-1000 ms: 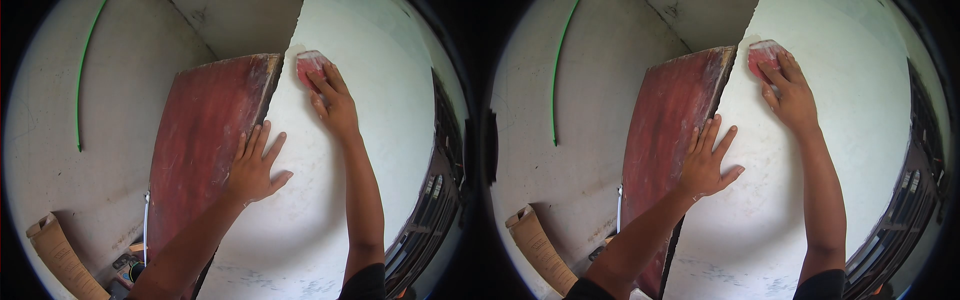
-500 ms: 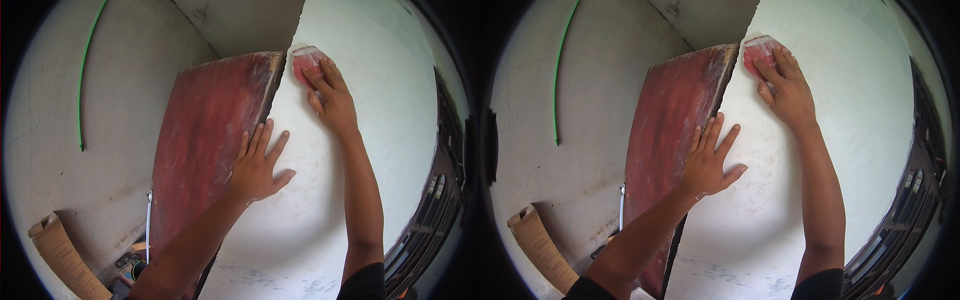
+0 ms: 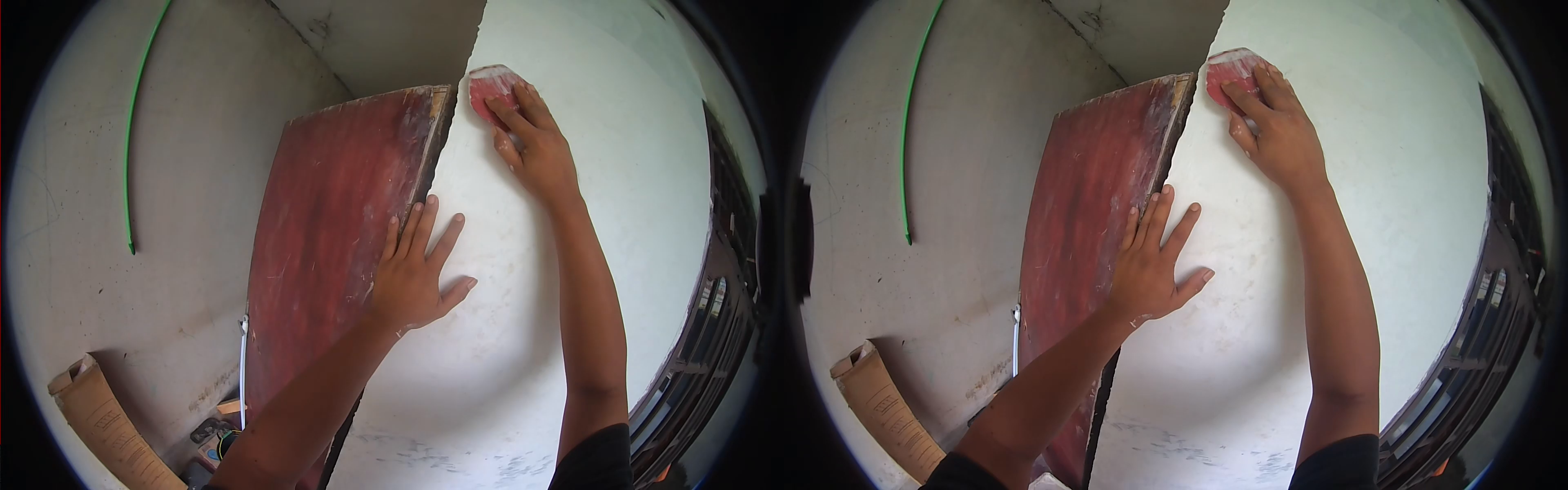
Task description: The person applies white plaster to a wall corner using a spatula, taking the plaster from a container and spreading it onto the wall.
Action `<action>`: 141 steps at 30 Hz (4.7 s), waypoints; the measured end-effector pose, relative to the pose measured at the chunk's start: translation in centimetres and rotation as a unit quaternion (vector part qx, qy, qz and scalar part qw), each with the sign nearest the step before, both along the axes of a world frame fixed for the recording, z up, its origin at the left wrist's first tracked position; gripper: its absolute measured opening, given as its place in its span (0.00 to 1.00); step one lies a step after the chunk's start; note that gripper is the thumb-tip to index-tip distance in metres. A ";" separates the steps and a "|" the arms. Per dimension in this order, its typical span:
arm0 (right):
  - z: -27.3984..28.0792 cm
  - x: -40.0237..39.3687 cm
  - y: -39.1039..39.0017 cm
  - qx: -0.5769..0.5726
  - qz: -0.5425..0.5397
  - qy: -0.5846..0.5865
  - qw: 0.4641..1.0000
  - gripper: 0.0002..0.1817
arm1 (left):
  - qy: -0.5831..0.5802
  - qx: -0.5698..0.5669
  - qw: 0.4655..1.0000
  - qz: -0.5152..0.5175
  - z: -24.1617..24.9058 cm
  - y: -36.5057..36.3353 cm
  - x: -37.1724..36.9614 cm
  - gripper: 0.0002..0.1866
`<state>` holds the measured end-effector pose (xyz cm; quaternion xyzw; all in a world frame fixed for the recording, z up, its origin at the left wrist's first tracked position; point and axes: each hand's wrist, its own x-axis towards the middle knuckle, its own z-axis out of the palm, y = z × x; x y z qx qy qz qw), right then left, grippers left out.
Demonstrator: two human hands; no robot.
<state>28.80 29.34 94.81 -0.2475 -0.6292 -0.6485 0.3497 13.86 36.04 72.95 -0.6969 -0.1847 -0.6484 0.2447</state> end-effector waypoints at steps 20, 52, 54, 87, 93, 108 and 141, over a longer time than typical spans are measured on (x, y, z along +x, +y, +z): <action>0.5 -0.8 0.5 -0.020 -0.027 0.002 0.999 0.21 | 0.002 0.001 1.000 -0.003 0.0 0.2 0.0 0.44; -1.1 -0.3 0.4 0.013 -0.038 0.000 0.999 0.21 | 0.011 -0.006 1.000 0.004 0.1 0.0 -0.1 0.44; -2.2 0.3 -0.2 0.001 -0.042 0.002 0.999 0.21 | 0.008 -0.007 1.000 0.003 0.1 0.0 0.0 0.44; 3.8 -3.3 -5.6 -0.197 0.361 0.268 0.871 0.20 | 0.007 0.000 1.000 0.005 -0.1 0.3 0.1 0.45; 6.0 -1.9 -3.3 -0.239 0.148 0.389 0.878 0.21 | 0.012 0.000 1.000 0.015 -0.1 0.3 0.0 0.45; 6.2 -0.8 -3.5 -0.232 0.243 0.364 0.869 0.17 | 0.002 0.009 1.000 -0.001 -0.1 0.3 0.1 0.45; 4.5 1.9 -4.8 -0.190 0.226 0.442 0.847 0.18 | -0.005 0.013 1.000 0.000 -0.2 0.3 0.1 0.44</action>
